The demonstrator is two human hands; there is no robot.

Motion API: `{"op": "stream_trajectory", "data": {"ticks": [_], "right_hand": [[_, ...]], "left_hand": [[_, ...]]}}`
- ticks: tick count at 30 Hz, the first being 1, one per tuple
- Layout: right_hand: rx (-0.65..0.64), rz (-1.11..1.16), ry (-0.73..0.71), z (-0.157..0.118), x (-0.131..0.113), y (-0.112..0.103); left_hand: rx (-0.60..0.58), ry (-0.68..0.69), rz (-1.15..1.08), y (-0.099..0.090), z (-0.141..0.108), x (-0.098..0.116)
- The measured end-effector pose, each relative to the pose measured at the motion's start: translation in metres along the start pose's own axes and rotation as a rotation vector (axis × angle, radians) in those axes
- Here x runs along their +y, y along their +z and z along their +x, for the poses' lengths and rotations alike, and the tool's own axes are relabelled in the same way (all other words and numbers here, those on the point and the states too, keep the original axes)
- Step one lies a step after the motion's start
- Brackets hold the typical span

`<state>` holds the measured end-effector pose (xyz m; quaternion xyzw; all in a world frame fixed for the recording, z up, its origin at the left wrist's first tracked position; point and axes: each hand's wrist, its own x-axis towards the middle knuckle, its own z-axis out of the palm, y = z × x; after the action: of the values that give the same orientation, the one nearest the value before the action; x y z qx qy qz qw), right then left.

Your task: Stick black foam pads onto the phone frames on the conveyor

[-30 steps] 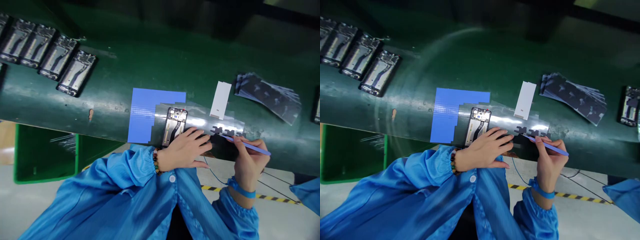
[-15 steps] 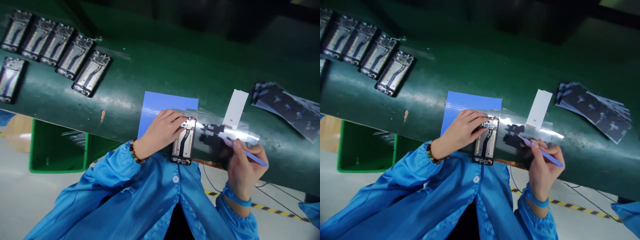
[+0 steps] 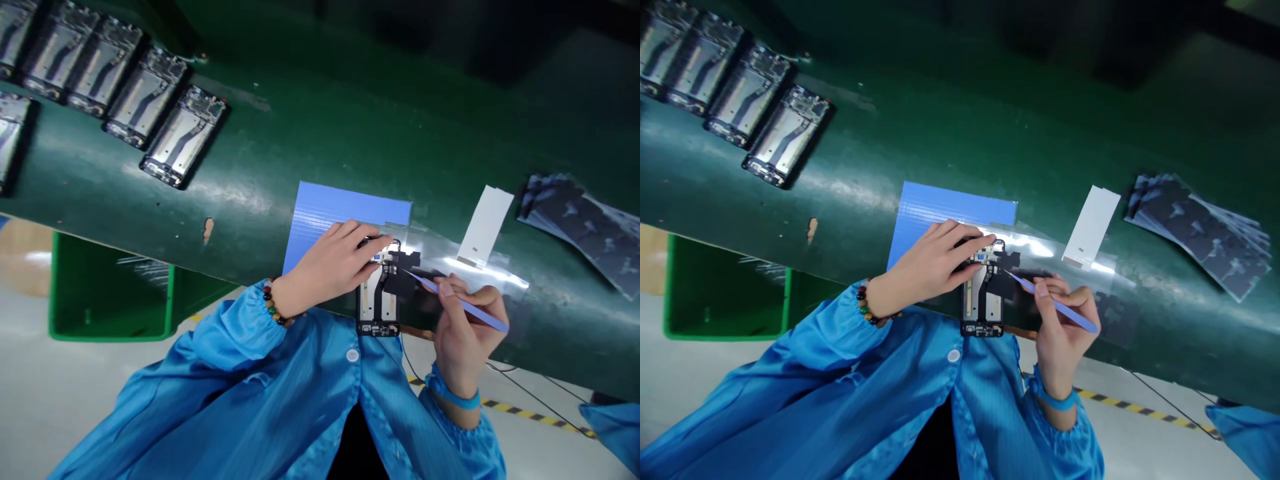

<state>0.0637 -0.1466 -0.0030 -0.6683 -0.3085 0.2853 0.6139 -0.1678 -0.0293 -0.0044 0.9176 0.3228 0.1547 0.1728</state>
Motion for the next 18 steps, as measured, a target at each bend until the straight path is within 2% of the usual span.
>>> {"op": "stream_trajectory", "data": {"ticks": [8,18], "right_hand": [[-0.112,-0.022,0.002,0.003,0.002,0.015],[-0.112,-0.023,0.013,0.006,0.002,0.019]], "left_hand": [[0.040,-0.013,-0.047,0.001,-0.002,-0.004],[0.067,-0.022,-0.070,0.002,-0.002,-0.004]]}}
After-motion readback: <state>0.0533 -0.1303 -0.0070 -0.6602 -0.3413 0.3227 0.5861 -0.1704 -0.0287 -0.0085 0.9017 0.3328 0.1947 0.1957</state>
